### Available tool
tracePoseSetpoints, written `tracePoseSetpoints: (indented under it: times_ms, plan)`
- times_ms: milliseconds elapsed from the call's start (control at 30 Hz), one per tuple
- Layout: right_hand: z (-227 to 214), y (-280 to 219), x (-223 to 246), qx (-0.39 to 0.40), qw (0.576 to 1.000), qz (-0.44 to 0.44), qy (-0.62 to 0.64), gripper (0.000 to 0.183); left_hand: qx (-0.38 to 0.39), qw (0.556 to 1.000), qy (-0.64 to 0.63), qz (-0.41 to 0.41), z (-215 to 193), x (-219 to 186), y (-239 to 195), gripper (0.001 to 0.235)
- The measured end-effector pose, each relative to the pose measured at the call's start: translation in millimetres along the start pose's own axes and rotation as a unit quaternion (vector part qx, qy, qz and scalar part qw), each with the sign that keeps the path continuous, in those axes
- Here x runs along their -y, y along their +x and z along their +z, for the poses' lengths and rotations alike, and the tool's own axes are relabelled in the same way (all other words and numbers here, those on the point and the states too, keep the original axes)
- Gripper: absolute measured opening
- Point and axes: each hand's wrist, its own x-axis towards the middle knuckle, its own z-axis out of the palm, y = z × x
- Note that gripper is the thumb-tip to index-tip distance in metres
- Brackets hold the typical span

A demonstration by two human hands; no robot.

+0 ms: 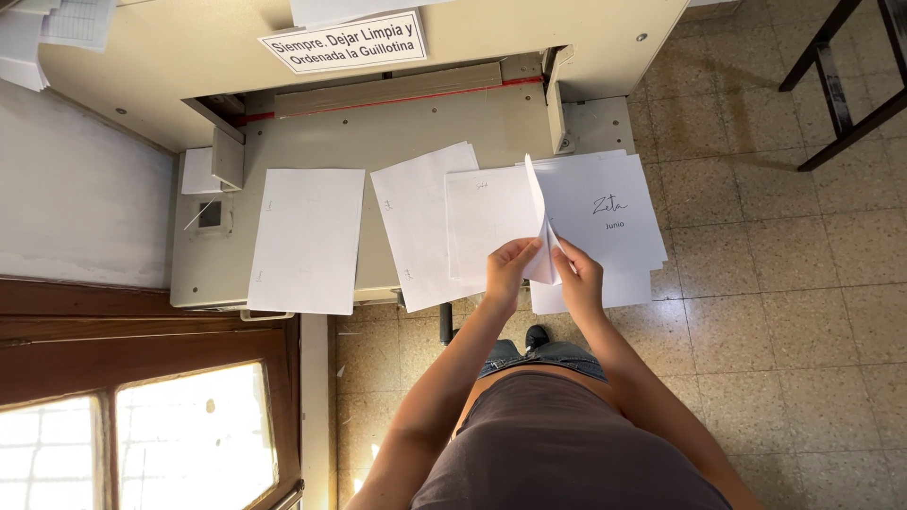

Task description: Sorting and stacking printed sheets of paper into organized piles on top of a paper cutting machine.

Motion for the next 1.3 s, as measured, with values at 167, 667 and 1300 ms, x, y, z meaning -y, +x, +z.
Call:
tracePoseSetpoints:
  times_ms: [167,667,1300]
  plan:
    - [-5,4,-5,-0.015,0.998,0.043,0.039,0.026,0.054,0.997,0.034,0.052,5,-1,-3,0.041]
    - [-23,22,-90,0.037,0.992,0.067,0.099,0.028,0.044,0.993,0.085,0.068,6,-3,1,0.045]
    - [-11,8,-18,0.089,0.996,-0.015,0.025,0.038,0.115,0.988,0.057,0.082,-18,-8,11,0.039]
